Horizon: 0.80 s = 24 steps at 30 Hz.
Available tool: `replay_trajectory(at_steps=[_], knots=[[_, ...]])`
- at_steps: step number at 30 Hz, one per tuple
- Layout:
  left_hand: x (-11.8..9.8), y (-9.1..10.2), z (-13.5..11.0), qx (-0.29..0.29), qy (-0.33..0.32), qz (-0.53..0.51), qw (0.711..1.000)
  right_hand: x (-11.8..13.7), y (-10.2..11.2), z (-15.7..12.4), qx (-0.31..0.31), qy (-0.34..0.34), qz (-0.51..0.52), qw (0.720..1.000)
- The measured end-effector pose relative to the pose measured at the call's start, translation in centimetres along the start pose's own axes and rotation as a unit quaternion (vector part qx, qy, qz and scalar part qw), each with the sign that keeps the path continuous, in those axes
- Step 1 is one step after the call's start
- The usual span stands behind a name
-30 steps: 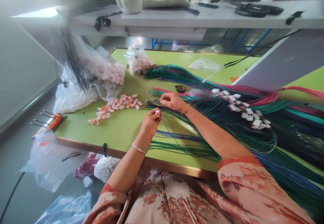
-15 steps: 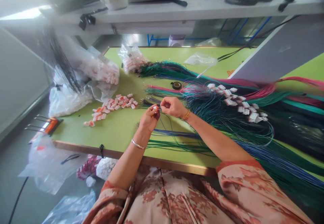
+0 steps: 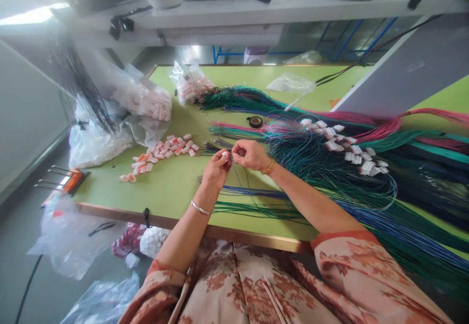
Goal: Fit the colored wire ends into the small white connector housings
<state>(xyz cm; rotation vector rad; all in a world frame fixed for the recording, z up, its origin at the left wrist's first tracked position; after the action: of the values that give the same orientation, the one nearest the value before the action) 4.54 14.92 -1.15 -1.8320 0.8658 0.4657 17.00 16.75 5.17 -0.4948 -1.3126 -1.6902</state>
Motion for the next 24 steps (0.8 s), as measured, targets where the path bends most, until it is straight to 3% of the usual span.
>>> replay_trajectory(at_steps=[4, 10, 24], knots=[[0.1, 0.2, -0.1, -0.029, -0.042, 0.028, 0.998, -0.6, -0.9, -0.2, 0.011, -0.003, 0.033, 0.999], [0.1, 0.5, 0.4, -0.029, -0.017, 0.066, 0.997, -1.6, -1.8, -0.5, 0.033, -0.025, 0.075, 0.996], [-0.5, 0.8, 0.3, -0.075, -0.068, 0.089, 0.991, 0.0, -2.2, 0.0, 0.045, -0.011, -0.095, 0.994]])
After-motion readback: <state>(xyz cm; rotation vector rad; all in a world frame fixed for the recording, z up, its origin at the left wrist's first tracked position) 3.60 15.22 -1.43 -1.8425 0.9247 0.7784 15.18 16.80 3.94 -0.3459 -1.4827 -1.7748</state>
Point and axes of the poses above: each hand's wrist, its own z-axis towards the middle knuckle, its own y-axis out of the back of the hand, x = y × z, the point moved 7 cm from there along z, towards the middle knuckle, and after that the axes turned 3 degrees about -x, right-handed, at the moved point
